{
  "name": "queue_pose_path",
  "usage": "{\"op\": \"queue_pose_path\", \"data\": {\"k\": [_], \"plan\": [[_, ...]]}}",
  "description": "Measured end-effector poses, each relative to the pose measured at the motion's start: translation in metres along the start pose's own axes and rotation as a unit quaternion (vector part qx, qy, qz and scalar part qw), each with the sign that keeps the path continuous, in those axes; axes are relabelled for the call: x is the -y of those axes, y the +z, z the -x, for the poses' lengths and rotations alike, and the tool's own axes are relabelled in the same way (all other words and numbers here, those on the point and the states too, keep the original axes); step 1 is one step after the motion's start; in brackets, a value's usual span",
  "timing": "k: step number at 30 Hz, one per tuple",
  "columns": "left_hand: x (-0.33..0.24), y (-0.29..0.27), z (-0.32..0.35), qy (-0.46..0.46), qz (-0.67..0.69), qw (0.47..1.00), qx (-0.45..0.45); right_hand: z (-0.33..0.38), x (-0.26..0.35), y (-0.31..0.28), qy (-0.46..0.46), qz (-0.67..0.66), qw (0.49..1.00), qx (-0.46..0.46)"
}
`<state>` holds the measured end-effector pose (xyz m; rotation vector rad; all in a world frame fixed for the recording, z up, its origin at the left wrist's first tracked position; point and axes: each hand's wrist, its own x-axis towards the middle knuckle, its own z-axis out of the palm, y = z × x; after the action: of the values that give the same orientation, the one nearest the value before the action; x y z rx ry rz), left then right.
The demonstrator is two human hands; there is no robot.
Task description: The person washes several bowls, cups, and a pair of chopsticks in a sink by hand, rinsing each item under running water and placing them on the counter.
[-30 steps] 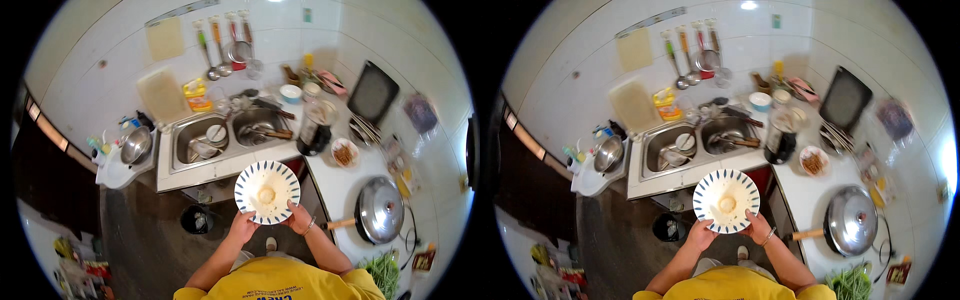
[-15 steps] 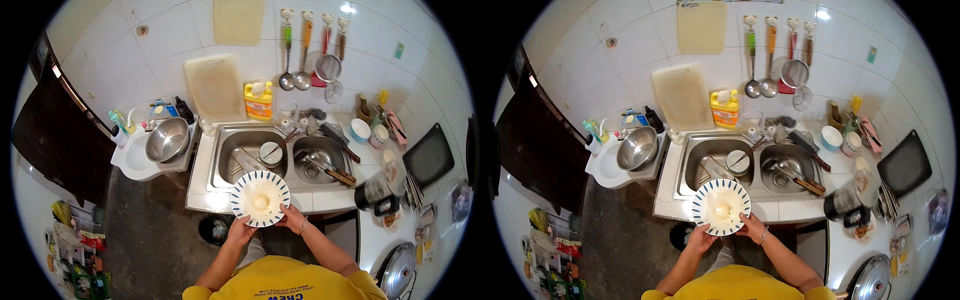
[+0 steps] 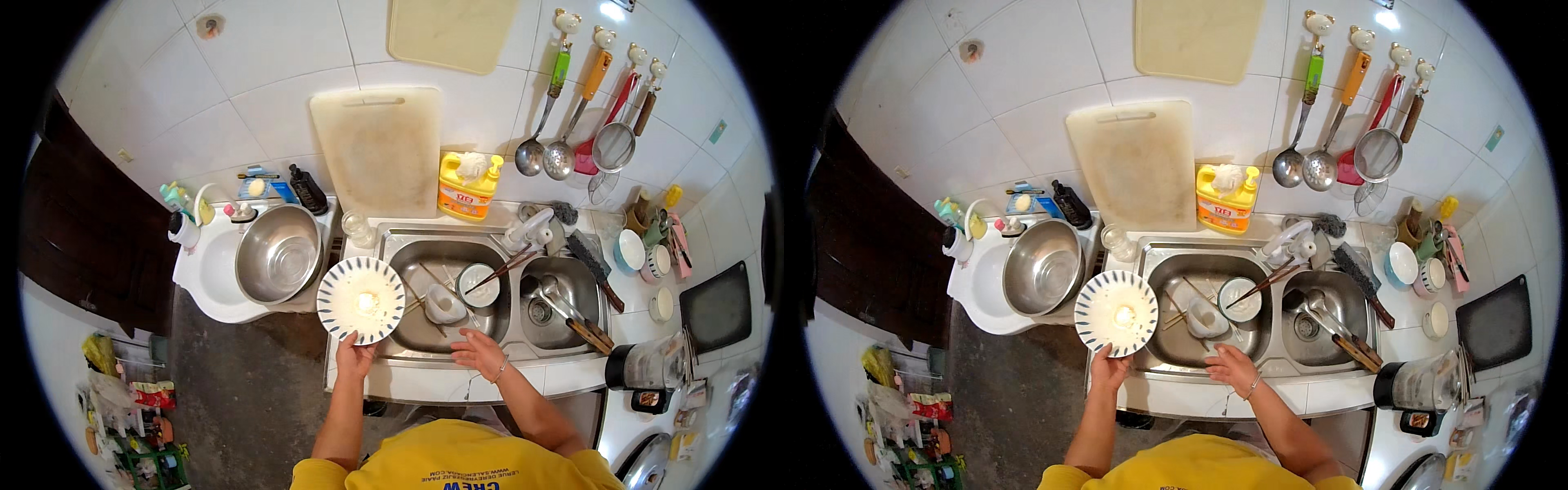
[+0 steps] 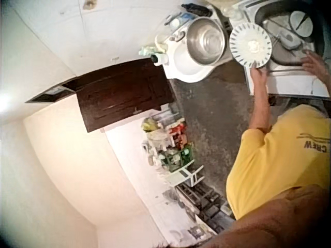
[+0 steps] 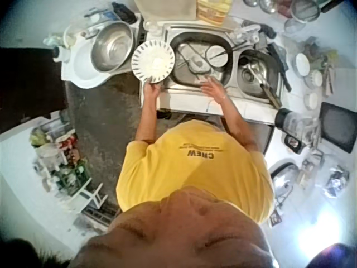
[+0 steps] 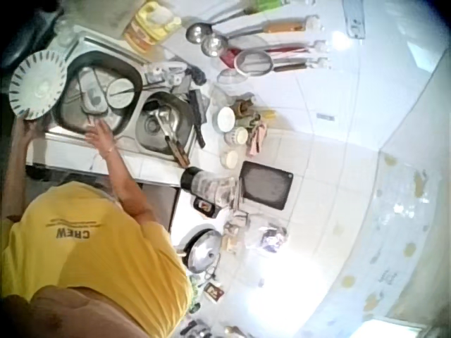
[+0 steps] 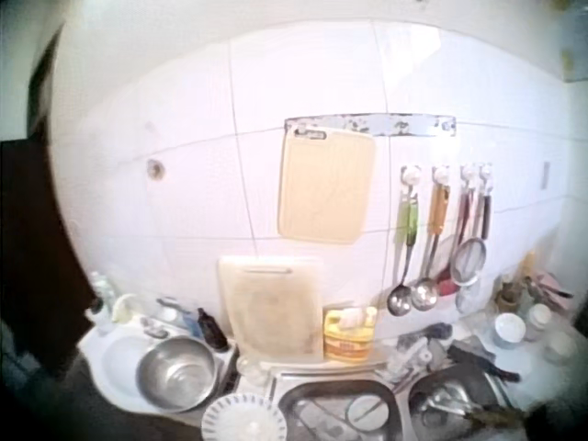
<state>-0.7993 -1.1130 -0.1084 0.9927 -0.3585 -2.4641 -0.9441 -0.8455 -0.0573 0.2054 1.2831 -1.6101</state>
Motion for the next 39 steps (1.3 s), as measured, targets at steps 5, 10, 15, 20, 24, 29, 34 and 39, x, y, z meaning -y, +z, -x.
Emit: {"op": "queue_pose_path", "data": {"k": [5,10,15,20,24,29,34,39], "plan": [[-0.006,-0.014,-0.016,0.024,0.032,0.999,-0.026,-0.011,0.004,-0.021,0.007,-0.029,0.999,-0.011],[-0.003,-0.01,-0.023,0.038,0.063,0.996,-0.043,-0.019,0.026,-0.036,0.004,-0.021,1.0,-0.013],[-0.007,-0.025,-0.034,0.022,0.103,0.994,-0.039,-0.033,0.054,-0.069,-0.062,-0.006,0.997,-0.052],[-0.011,-0.018,-0.032,0.063,0.049,0.995,-0.059,-0.075,0.1,-0.13,-0.155,0.077,0.97,-0.168],[-0.003,-0.018,-0.022,0.065,0.039,0.995,-0.06,-0.119,0.141,-0.147,-0.261,0.286,0.89,-0.241],[0.058,0.021,0.007,-0.056,0.049,0.996,-0.051,-0.149,0.189,-0.143,-0.214,0.609,0.709,-0.285],[0.12,0.072,0.024,-0.133,-0.008,0.99,0.038,-0.159,0.205,-0.13,-0.137,0.672,0.68,-0.259],[0.15,0.122,0.017,-0.147,-0.084,0.983,0.077,-0.171,0.204,-0.13,-0.215,0.728,0.618,-0.204]]}}
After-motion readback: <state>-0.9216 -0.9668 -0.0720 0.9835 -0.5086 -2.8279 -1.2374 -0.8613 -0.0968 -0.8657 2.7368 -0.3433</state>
